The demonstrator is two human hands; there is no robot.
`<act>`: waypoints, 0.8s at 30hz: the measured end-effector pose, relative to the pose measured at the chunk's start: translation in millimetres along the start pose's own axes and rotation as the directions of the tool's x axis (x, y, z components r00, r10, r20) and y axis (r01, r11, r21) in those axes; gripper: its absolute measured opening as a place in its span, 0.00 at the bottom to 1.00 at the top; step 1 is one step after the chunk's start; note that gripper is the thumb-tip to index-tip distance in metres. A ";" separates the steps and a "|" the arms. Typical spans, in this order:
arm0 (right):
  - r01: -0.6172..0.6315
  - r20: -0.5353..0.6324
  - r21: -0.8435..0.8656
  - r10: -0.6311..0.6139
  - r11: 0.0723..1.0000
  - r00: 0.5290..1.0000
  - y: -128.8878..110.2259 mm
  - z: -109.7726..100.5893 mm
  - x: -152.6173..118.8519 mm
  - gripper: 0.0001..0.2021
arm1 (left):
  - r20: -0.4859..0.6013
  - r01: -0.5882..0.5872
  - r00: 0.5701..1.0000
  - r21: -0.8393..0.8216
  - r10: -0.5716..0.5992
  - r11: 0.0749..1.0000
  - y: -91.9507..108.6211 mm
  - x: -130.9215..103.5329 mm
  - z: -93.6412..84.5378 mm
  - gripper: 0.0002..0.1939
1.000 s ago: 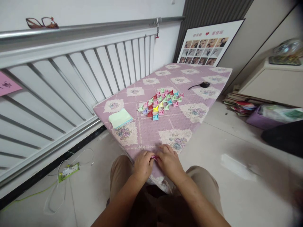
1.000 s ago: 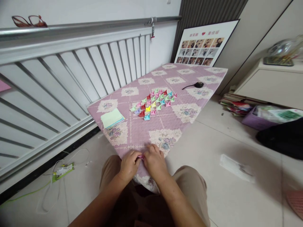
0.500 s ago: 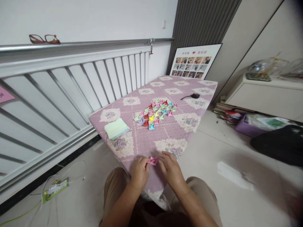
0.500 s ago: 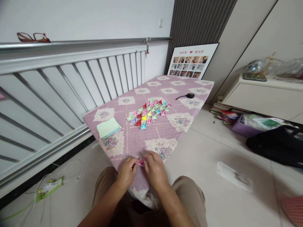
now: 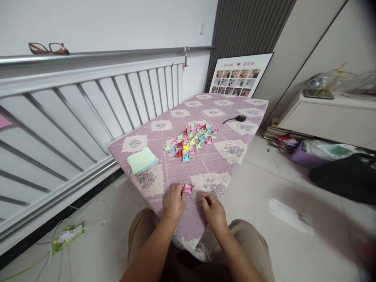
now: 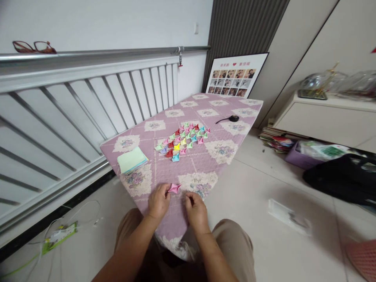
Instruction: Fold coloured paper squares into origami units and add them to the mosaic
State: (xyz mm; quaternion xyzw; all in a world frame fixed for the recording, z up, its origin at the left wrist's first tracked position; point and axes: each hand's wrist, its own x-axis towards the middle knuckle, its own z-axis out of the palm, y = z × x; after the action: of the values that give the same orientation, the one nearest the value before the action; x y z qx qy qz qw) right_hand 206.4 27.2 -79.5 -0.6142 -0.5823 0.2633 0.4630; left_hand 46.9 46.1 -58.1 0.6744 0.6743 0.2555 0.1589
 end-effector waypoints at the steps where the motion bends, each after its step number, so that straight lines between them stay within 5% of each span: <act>1: 0.017 0.002 -0.018 -0.017 1.000 1.000 -1.0 0.4 -0.1 0.11 | 0.001 -0.006 1.000 -0.002 0.006 1.000 -1.0 -1.4 0.1 0.16; 8: 0.133 0.079 -0.089 -0.126 0.987 0.989 -6.0 2.9 1.3 0.07 | -0.028 -0.035 0.999 -0.066 0.034 0.997 -28.6 8.4 -6.8 0.22; 12: 0.215 0.145 -0.102 -0.199 0.971 0.969 -16.0 8.4 5.6 0.07 | -0.080 -0.015 0.997 0.065 0.020 0.998 -45.7 24.9 -13.9 0.19; 24: 0.358 0.242 -0.393 -0.281 0.847 0.929 -31.7 30.2 16.0 0.11 | -0.084 0.013 0.997 0.174 0.002 0.985 -38.4 27.4 -18.1 0.12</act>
State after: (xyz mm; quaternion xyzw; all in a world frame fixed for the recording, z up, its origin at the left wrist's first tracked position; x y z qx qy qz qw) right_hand 168.3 47.0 -61.4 -0.5697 -0.7585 0.1001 0.3002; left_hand 3.9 72.4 -61.2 0.6725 0.7020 0.2229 0.0718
